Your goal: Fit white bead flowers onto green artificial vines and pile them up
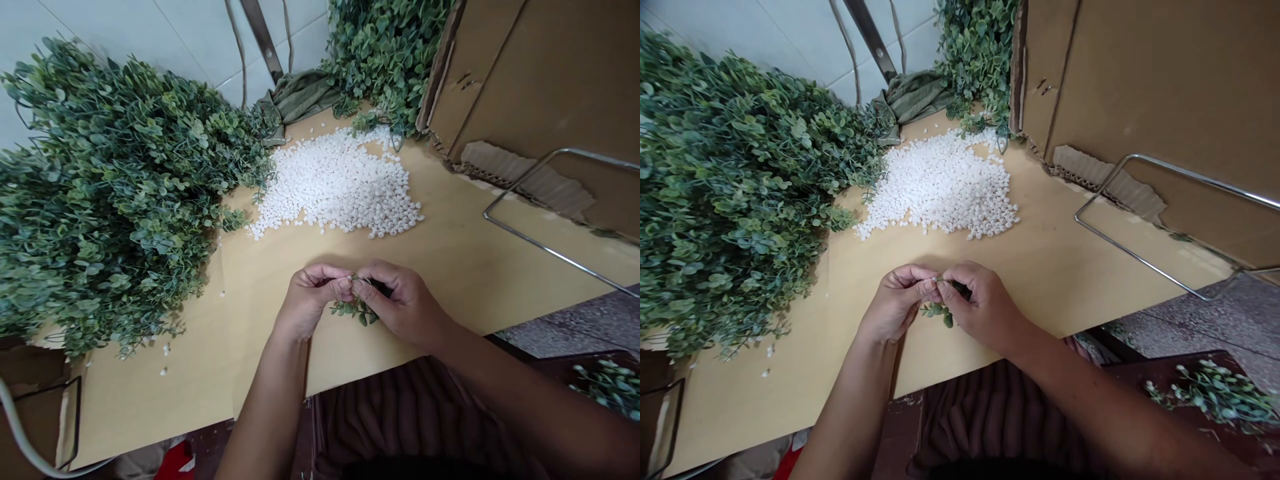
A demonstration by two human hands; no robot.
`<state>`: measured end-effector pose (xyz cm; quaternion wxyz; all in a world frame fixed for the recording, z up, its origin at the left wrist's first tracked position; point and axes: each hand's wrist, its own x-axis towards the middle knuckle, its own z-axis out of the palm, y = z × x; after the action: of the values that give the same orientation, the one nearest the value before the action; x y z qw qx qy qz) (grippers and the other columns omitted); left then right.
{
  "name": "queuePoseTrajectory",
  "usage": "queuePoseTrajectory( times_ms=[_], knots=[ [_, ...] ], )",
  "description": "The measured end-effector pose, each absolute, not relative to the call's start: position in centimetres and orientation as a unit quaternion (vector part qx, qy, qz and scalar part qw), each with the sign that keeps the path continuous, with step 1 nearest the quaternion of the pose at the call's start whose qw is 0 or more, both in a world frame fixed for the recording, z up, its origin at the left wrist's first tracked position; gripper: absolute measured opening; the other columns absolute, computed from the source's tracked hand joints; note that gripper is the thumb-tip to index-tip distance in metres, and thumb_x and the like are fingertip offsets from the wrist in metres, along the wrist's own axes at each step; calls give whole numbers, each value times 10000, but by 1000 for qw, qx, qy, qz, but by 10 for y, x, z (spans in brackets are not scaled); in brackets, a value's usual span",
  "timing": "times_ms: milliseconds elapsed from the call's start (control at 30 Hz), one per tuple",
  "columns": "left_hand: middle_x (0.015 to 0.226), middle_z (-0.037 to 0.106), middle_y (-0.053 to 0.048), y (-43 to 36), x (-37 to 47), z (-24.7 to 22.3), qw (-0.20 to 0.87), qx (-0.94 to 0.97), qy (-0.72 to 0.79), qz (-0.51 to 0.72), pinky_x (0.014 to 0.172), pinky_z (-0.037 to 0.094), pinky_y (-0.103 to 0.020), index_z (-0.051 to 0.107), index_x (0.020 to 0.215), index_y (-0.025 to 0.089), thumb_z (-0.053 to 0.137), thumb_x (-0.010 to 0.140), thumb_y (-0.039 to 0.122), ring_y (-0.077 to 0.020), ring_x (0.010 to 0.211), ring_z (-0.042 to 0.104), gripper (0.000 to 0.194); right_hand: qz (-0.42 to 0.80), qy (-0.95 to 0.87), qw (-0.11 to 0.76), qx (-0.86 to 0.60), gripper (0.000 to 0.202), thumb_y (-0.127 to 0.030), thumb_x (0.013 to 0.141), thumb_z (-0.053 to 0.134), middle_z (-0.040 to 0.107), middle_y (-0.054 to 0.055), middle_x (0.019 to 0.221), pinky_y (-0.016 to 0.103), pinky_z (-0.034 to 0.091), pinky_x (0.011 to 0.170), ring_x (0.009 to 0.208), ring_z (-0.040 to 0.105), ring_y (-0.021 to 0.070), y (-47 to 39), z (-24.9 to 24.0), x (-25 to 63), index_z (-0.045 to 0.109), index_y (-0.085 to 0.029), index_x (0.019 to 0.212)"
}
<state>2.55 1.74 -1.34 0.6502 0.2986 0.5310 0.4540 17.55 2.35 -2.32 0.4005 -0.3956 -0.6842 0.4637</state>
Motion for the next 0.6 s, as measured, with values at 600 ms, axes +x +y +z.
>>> queuePoseTrajectory(
  times_ms=[600],
  knots=[
    [863, 685, -36, 15, 18, -13, 415, 452, 607, 506, 761, 491, -247, 728, 811, 204, 721, 641, 181, -135, 808, 619, 171, 467, -653, 431, -412, 153, -243, 844, 473, 554, 7, 654, 233, 451, 588, 633, 544, 130, 26, -24, 174, 556, -178, 733]
  ],
)
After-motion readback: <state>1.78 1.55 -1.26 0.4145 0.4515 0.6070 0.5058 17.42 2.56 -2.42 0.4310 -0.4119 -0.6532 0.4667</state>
